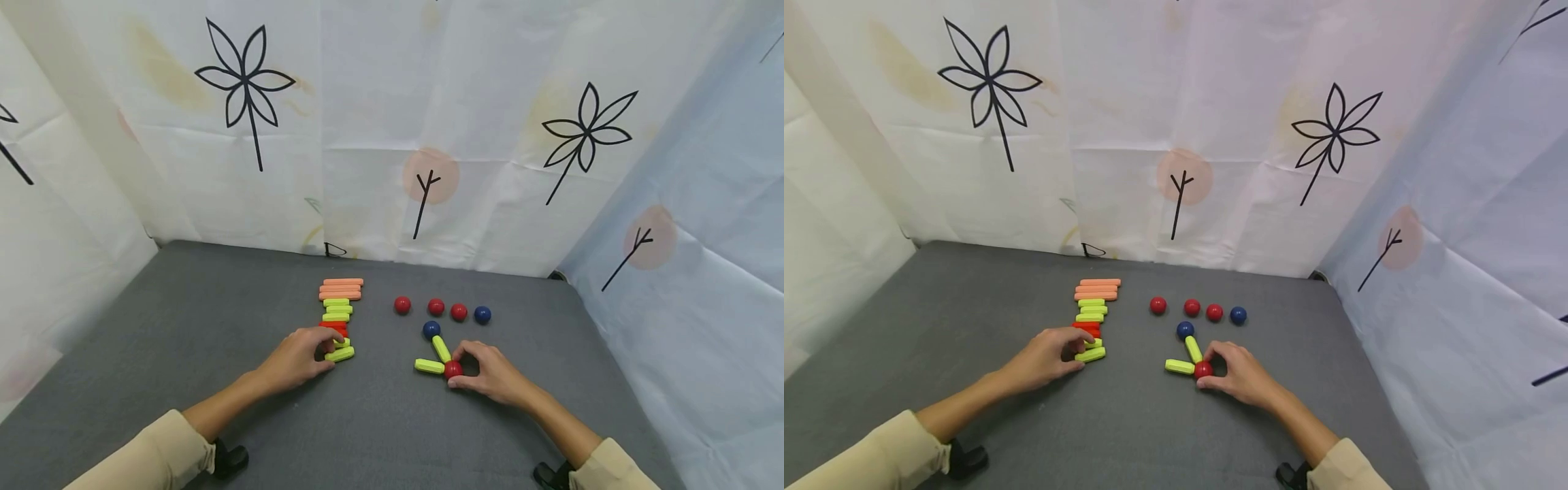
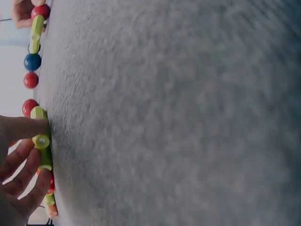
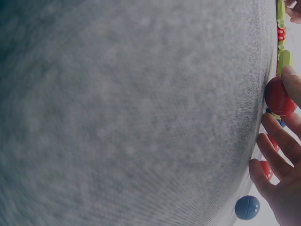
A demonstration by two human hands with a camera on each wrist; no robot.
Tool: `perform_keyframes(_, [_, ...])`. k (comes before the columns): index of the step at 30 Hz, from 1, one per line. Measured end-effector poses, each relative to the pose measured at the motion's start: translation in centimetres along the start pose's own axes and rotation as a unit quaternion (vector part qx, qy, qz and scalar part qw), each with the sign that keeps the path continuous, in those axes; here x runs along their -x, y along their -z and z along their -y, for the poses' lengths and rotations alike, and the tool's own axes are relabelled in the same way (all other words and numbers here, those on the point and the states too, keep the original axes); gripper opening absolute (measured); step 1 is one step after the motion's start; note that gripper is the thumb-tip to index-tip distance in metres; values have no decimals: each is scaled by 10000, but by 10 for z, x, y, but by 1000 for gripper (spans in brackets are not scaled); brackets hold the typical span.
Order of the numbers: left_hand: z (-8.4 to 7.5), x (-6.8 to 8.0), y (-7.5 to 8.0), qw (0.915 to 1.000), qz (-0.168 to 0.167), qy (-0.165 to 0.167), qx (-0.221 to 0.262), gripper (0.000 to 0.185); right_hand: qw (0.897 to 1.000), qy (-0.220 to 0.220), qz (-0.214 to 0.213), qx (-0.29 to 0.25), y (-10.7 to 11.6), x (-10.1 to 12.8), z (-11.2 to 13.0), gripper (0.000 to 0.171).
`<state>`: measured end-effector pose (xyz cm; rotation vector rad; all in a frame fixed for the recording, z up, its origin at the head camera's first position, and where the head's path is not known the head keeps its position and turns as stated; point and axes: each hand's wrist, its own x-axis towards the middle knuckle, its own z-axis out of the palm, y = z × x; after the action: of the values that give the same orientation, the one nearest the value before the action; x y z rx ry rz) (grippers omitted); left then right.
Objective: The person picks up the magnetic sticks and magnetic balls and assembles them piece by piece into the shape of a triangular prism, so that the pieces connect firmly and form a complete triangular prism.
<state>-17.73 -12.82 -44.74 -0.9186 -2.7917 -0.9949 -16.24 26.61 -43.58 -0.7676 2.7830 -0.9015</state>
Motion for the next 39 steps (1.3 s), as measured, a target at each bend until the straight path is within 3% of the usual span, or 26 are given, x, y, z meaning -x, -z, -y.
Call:
perform_keyframes(6, [-8, -6, -5, 9999, 51, 95, -38, 38, 10000, 80, -49, -34, 0, 0, 1, 33])
perform_keyframes(11, [-20, -17, -13, 9979, 3, 342, 542, 36, 9999, 122, -51, -53, 1, 0, 0, 33])
perform_keyframes(18, [-39, -52, -37, 9785, 123, 860, 1870, 38, 9999, 92, -11, -45, 0, 0, 0, 33])
perform_keyframes(21, [-44, -69, -49, 9718, 146, 926, 2163, 40, 9999, 93, -34, -16, 0, 0, 0, 33])
perform_keyframes(29, [-55, -98, -68, 9721, 118, 815, 2197, 40, 10000, 27, 18, 30, -1, -1, 1, 34])
perform_keyframes(35, [-58, -104, -71, 9723, 306, 895, 2140, 40, 9999, 108, -51, -50, -2, 0, 0, 33])
perform_keyframes(39, [-56, -105, -68, 9701, 376, 730, 2284, 40, 9999, 107, -69, -90, -1, 0, 0, 32])
